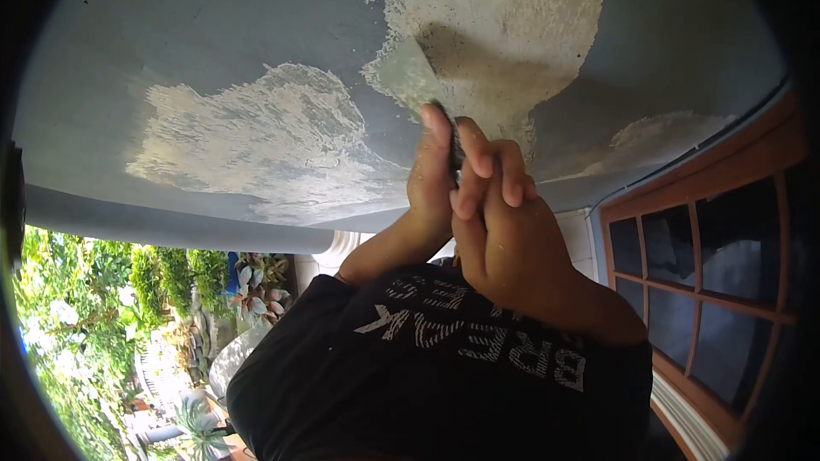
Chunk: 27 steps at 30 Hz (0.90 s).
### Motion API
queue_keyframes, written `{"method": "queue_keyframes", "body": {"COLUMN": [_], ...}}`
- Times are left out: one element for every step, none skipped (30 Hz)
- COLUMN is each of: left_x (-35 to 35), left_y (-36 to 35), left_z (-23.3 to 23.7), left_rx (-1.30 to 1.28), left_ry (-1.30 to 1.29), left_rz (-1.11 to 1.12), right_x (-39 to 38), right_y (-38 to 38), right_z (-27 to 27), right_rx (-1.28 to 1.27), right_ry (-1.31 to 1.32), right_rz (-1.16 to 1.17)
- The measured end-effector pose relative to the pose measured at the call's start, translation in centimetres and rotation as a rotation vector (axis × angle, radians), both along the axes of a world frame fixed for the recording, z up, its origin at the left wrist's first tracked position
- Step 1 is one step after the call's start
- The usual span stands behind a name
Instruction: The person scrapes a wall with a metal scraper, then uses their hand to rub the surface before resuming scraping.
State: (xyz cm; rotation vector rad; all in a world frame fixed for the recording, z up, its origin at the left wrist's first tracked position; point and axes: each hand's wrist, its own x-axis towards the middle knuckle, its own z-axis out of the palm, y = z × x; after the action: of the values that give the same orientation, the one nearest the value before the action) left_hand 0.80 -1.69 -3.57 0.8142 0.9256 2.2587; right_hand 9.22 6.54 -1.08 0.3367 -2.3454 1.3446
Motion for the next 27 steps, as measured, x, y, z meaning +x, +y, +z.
{"method": "queue_keyframes", "body": {"left_x": [-0.2, -0.3, -0.2, -0.2, 0.0, 0.2, 0.4, 0.4, 0.4, 0.6, 0.0, -0.1, -0.4, -0.3, 0.1, 0.5, 0.7, 0.5, 0.2, 0.1, -0.2, -0.3, -0.1, -0.1, 0.2, 1.0, 0.8], "left_y": [-0.1, -0.3, -0.4, -0.1, 0.2, 0.4, 0.6, 0.5, 0.5, 0.5, 0.2, 0.2, 0.4, 0.4, 0.4, 0.5, 0.6, 0.5, 0.4, 0.2, 0.0, 0.1, 0.0, -0.1, -0.1, 0.2, 0.4], "left_z": [0.1, 0.2, 0.2, 0.4, 0.6, 0.6, 0.3, 0.3, 0.2, 0.1, 0.3, 0.1, -0.1, -0.4, -0.3, 0.1, 0.3, 0.4, 0.3, 0.2, 0.2, 0.3, 0.5, 0.6, 0.6, 0.8, 0.3], "left_rx": [0.056, 0.112, 0.120, 0.123, 0.123, 0.121, 0.097, 0.121, 0.146, 0.168, 0.092, 0.093, 0.101, 0.104, 0.106, 0.109, 0.114, 0.122, 0.129, 0.134, 0.132, 0.135, 0.137, 0.140, 0.169, 0.168, 0.142], "left_ry": [-0.036, -0.072, -0.071, -0.075, -0.083, -0.093, -0.087, -0.099, -0.112, -0.130, -0.064, -0.060, -0.049, -0.045, -0.061, -0.072, -0.083, -0.092, -0.104, -0.119, -0.102, -0.079, -0.060, -0.040, -0.033, -0.120, -0.109], "left_rz": [0.003, 0.002, -0.012, 0.005, 0.025, 0.047, 0.040, 0.040, 0.040, 0.042, 0.106, 0.097, 0.091, 0.088, 0.057, 0.023, -0.014, 0.015, 0.042, 0.070, 0.125, 0.120, 0.120, 0.121, 0.042, -0.015, -0.014], "right_x": [-0.4, -0.4, -0.3, -0.4, -0.5, -0.4, -0.2, -0.2, -0.3, -0.2, -0.6, -0.6, -0.9, -0.9, -0.4, 0.1, 0.4, 0.1, -0.4, -0.8, -1.3, -1.3, -1.3, -1.4, -0.5, 0.0, 0.3], "right_y": [-0.3, -0.4, -0.5, -0.2, 0.3, 0.5, 0.5, 0.4, 0.2, 0.0, 0.1, 0.2, 0.4, 0.5, 0.4, 0.4, 0.4, 0.3, -0.1, -0.2, -0.1, 0.0, 0.1, 0.1, 0.1, 0.1, 0.1], "right_z": [-0.1, -0.3, -0.4, -0.5, -0.6, -0.7, -0.6, -0.4, -0.2, -0.1, -0.1, -0.4, -0.7, -0.9, -0.8, -0.4, -0.1, -0.2, -0.4, -0.7, -1.1, -1.1, -1.1, -1.1, -0.4, -0.4, -0.4], "right_rx": [0.030, 0.046, 0.061, 0.047, 0.029, 0.009, -0.056, -0.049, -0.041, -0.035, 0.025, 0.000, -0.018, -0.041, -0.053, -0.063, -0.071, -0.027, 0.015, 0.056, 0.064, 0.046, 0.028, 0.009, 0.029, 0.029, 0.031], "right_ry": [0.003, 0.008, 0.013, -0.006, -0.030, -0.055, -0.003, 0.011, 0.022, 0.030, -0.021, -0.020, -0.012, -0.010, -0.014, -0.011, -0.008, -0.004, -0.005, -0.008, -0.067, -0.024, 0.015, 0.054, 0.082, 0.041, -0.001], "right_rz": [-0.008, -0.008, -0.007, 0.002, 0.014, 0.027, 0.016, 0.007, -0.002, -0.011, 0.010, 0.011, 0.015, 0.022, 0.017, 0.009, -0.001, -0.012, -0.023, -0.034, 0.008, 0.009, 0.015, 0.022, 0.000, -0.012, -0.022]}}
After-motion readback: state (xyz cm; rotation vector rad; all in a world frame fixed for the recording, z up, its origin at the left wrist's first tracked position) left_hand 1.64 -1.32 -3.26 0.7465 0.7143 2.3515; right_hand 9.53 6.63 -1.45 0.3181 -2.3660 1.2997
